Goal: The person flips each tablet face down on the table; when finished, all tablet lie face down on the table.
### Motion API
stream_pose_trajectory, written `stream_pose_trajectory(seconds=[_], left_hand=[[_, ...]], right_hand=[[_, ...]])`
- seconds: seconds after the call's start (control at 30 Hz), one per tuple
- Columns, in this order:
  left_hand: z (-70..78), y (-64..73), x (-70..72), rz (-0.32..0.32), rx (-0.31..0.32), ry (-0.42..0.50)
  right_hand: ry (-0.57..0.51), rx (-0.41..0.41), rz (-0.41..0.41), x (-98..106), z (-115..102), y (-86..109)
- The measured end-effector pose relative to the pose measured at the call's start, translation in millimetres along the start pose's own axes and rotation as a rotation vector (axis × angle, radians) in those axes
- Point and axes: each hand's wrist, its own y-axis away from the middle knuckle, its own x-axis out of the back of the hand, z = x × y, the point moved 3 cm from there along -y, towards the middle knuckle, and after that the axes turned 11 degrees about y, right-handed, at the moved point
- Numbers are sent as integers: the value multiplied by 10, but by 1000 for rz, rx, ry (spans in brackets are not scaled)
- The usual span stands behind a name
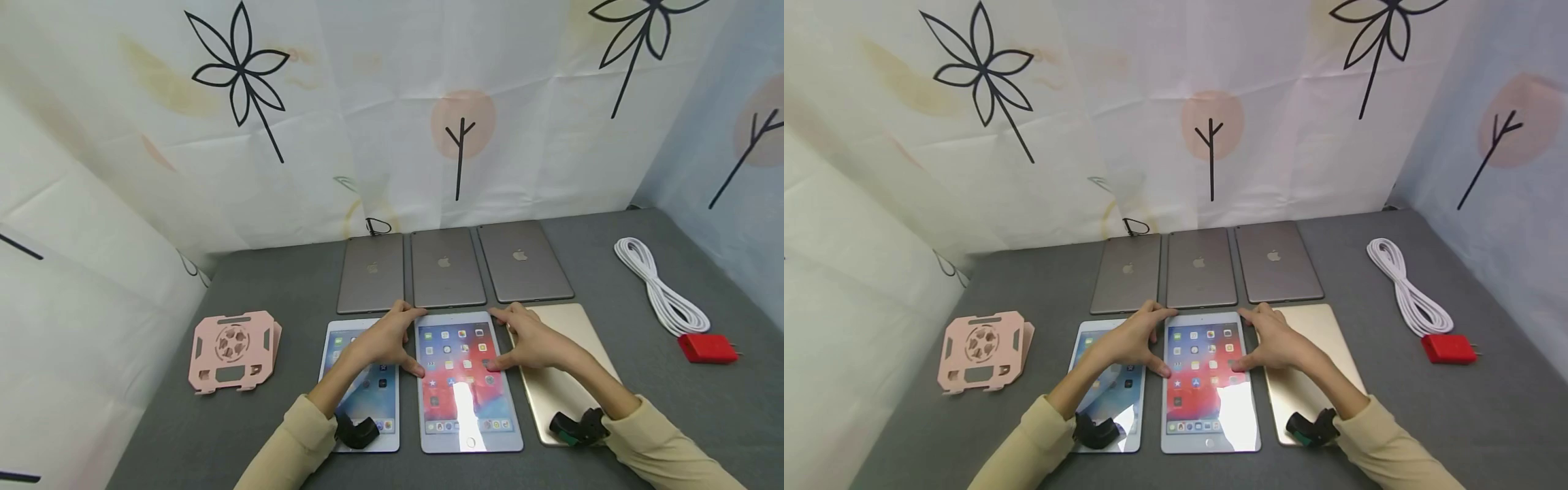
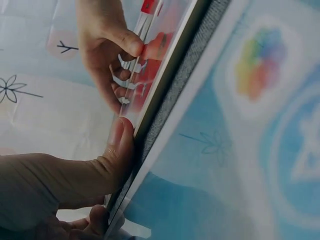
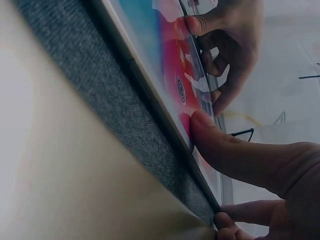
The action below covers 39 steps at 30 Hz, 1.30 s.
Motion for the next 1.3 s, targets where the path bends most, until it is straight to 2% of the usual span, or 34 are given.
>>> stream_pose_trajectory(seconds=[0.37, 0.63, 0.87, 1.3], left_hand=[[-28, 19, -10, 34, -21, -50], [-27, 18, -15, 39, -29, -49], [-28, 9, -24, 50, -27, -55], [37, -34, -76, 49, -28, -138]], right_hand=[[-219, -60, -64, -52, 48, -14], [-468, 35, -150, -18, 59, -6], [-495, 29, -143, -16, 66, 39], [-499, 47, -122, 75, 42, 116]])
